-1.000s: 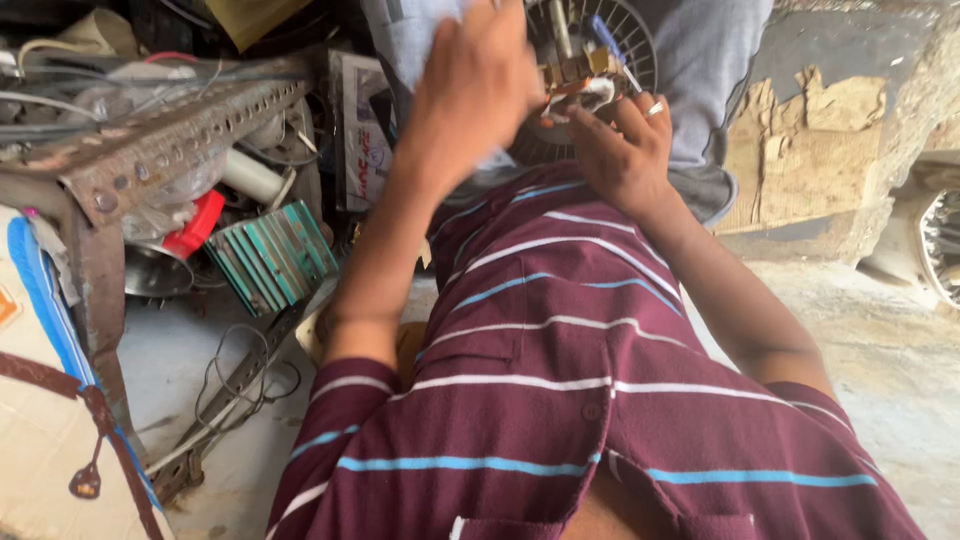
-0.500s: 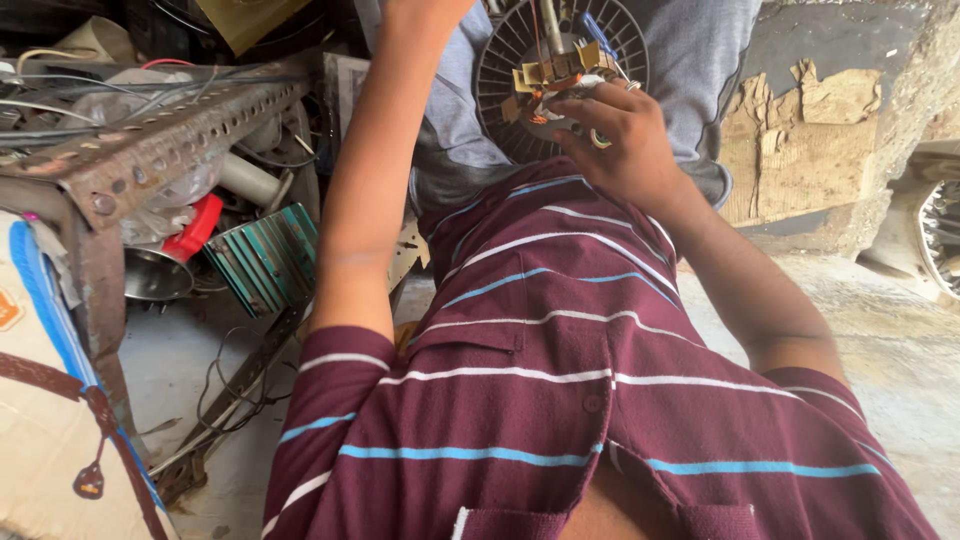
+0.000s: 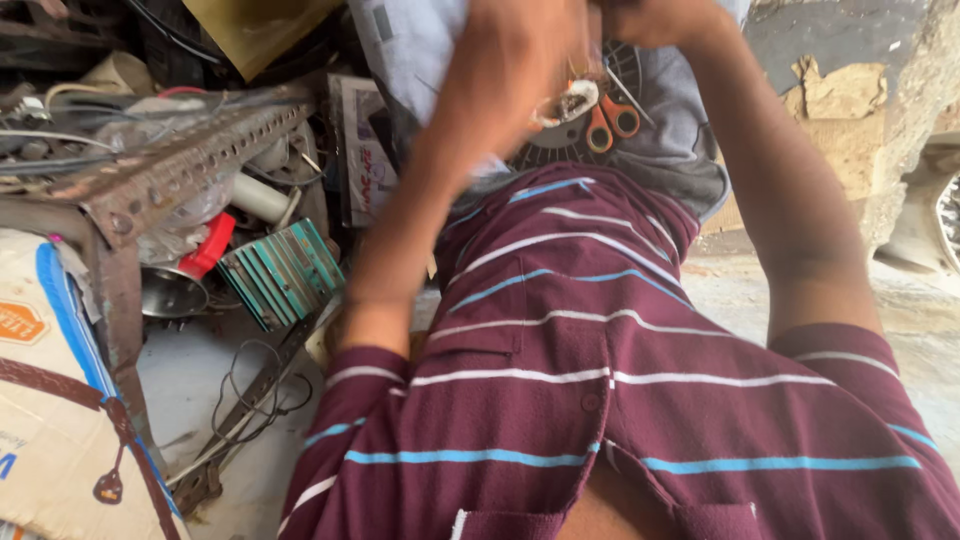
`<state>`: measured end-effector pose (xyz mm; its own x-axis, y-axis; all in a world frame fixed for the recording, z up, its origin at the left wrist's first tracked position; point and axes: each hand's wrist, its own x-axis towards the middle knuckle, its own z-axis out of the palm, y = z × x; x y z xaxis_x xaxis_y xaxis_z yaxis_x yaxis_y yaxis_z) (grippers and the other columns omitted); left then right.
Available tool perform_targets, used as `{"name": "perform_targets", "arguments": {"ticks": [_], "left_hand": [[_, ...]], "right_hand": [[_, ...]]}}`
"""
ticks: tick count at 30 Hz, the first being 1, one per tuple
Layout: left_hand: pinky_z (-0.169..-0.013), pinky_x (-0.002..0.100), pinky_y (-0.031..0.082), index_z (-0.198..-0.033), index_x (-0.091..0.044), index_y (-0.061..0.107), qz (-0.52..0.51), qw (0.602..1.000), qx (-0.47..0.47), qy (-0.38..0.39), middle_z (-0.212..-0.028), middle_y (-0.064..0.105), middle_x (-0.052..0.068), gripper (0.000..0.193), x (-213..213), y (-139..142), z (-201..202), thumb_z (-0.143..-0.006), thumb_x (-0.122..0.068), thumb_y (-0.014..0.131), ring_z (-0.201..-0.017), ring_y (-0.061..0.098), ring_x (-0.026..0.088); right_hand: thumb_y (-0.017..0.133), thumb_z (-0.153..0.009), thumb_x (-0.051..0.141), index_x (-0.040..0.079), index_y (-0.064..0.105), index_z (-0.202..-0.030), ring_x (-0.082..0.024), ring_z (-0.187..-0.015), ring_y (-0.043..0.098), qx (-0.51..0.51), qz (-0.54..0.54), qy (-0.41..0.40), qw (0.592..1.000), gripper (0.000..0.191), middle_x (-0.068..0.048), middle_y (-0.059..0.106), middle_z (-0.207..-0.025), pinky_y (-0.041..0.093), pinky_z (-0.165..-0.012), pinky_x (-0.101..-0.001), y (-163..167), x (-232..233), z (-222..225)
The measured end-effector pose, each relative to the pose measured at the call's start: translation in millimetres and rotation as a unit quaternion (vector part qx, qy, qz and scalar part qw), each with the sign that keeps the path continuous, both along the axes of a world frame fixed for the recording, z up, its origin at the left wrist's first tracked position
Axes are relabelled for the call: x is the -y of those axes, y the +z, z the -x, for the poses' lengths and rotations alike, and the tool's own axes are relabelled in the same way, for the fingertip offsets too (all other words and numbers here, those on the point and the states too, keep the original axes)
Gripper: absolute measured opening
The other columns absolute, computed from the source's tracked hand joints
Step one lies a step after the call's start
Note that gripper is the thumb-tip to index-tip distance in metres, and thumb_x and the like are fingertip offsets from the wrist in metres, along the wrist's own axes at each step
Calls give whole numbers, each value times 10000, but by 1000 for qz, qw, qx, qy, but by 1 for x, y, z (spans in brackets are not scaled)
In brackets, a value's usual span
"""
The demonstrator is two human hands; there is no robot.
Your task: The person sits on the floor and repeatedly uses a screwdriver to tighten or adjust components on a small electric motor rotor held between their legs. The person occasionally rotates the rotor to access different areas.
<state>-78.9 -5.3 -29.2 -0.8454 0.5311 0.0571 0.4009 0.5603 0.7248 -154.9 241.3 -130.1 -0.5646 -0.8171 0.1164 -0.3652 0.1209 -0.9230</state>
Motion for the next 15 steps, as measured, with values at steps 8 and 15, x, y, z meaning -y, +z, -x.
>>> {"name": "perform_targets", "arguments": {"ticks": [8,15], "left_hand": [[-758,427,501,-815,-83,689,59,985,-54,-154,-887,644,92,185,-19,9,-112,-876,-258,694,-898,660,282],[-809,423,558,-927,-116,736,-11,993,-84,-82,-924,706,95,139,36,19,-69,-928,-68,605,-897,690,285]], "right_hand": [[757,-1031,16,33,672,-1047,-242,-841,657,-276,-44,-218,935,88,-97,675,-970,499,-736,-374,45,-1,-73],[872,-819,132,63,734,-1236,-274,-781,580,-336,-89,-243,906,444,-68,591,-906,467,-652,-393,70,24,-161]]}}
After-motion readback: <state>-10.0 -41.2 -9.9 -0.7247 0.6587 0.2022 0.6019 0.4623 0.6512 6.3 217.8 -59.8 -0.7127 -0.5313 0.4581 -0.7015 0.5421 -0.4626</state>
